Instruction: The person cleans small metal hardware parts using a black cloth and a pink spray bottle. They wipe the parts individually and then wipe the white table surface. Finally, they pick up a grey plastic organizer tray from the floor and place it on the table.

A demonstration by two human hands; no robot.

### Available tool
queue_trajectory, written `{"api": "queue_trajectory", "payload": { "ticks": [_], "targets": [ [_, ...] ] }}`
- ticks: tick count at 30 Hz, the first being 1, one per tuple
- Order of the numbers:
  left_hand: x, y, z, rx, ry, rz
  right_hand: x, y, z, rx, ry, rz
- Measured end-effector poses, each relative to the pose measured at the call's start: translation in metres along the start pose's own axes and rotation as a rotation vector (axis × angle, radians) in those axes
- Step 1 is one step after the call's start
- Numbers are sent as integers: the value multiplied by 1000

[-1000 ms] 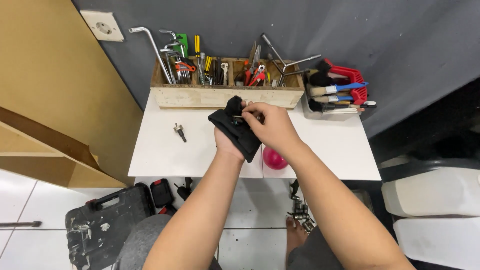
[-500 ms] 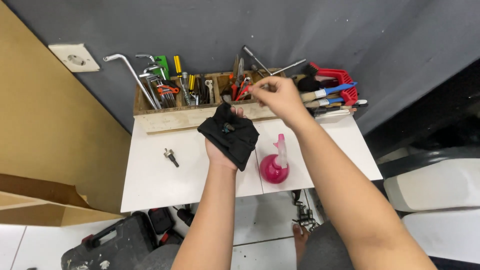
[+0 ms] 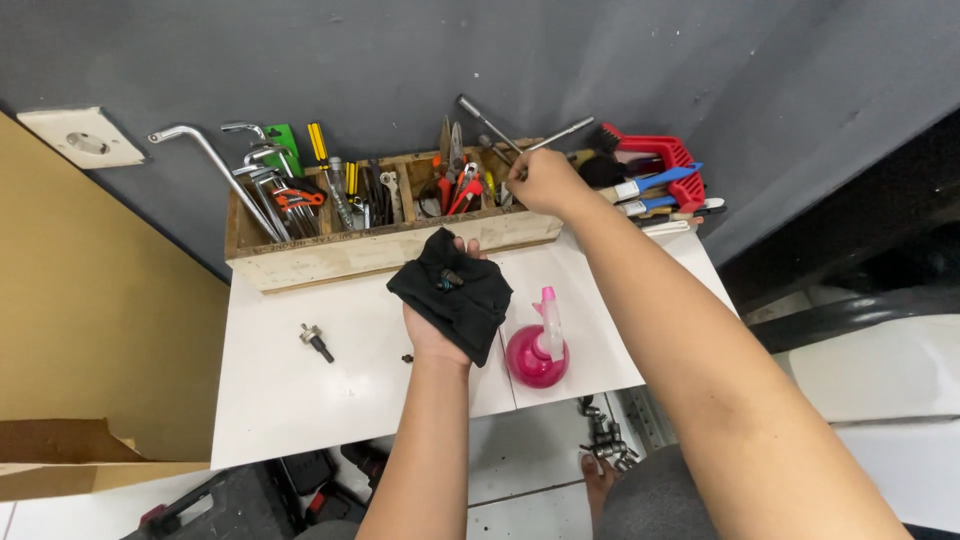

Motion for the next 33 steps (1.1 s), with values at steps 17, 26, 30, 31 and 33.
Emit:
{"api": "queue_trajectory", "payload": {
  "ticks": [17, 26, 30, 31, 33],
  "targets": [
    [-10, 6, 9, -18, -90, 50, -95, 23, -90, 291, 191, -3],
    [-10, -2, 5, -24, -78, 47, -144, 10, -121, 70, 263, -359],
    [-9, 1, 2, -20, -67, 56, -140, 3, -108, 40, 279, -302],
    [-7, 0, 1, -19, -65, 56, -136, 1, -103, 58, 279, -272],
    [-5, 3, 0, -18, -60, 62, -121, -9, -83, 221, 257, -222]
  ]
}}
Point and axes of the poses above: each hand's wrist, its own x-axis towards the middle knuckle, its own y-axis out of the back of the hand, z = x × y, the point moved 8 cm from there along x, towards the middle knuckle, and after that the axes turned 9 degrees about -x, right-handed, at the moved point
